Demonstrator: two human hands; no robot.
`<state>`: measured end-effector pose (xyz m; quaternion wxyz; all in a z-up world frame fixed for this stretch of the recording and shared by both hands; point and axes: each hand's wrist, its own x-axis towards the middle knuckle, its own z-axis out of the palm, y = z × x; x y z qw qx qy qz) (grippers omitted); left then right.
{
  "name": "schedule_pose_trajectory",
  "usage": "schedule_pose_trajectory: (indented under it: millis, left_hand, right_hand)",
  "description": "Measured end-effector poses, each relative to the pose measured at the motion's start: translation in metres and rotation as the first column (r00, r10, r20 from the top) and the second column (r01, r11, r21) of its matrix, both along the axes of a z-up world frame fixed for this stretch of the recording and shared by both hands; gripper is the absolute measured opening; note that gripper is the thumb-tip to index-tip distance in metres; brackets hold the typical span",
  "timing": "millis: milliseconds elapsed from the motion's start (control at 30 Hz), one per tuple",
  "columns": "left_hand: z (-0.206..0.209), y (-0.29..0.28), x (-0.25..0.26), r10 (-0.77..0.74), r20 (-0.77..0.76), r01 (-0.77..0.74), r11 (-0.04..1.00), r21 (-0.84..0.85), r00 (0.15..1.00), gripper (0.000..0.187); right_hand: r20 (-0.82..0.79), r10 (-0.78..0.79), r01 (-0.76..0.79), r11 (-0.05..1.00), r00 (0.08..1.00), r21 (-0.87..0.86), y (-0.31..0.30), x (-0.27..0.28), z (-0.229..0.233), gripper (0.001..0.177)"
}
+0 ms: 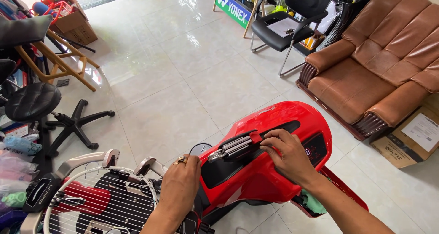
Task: Stringing a badminton racket using a professional electronic stringing machine.
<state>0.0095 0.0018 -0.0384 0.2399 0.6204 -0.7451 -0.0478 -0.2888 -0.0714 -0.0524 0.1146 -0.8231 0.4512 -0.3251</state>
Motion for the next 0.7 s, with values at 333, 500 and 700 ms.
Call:
schedule_pose_trajectory:
  millis: [333, 500, 700]
  left_hand:
    - [-0.007, -0.003, -0.003, -0.046, 0.036, 0.047, 0.998, -0.036, 0.998, 0.005]
    - [-0.009, -0.006, -0.003, -0.041, 0.044, 0.041, 0.999, -0.004, 0.998, 0.003]
    - [-0.007, -0.006, -0.003, -0.028, 0.057, 0.026, 0.999, 0.042, 0.998, 0.004]
  right_hand:
    - [-0.024, -0.073, 0.073, 0.997, 0.997, 0.017, 0.000, 0.002, 0.003, 0.016]
    - [-0.152, -0.114, 0.116, 0.993, 0.982, 0.005, -0.002, 0.007, 0.004, 0.032]
    - [-0.279, -0.074, 0.048, 0.994, 0.957, -0.098, -0.004, 0.013, -0.003, 0.042]
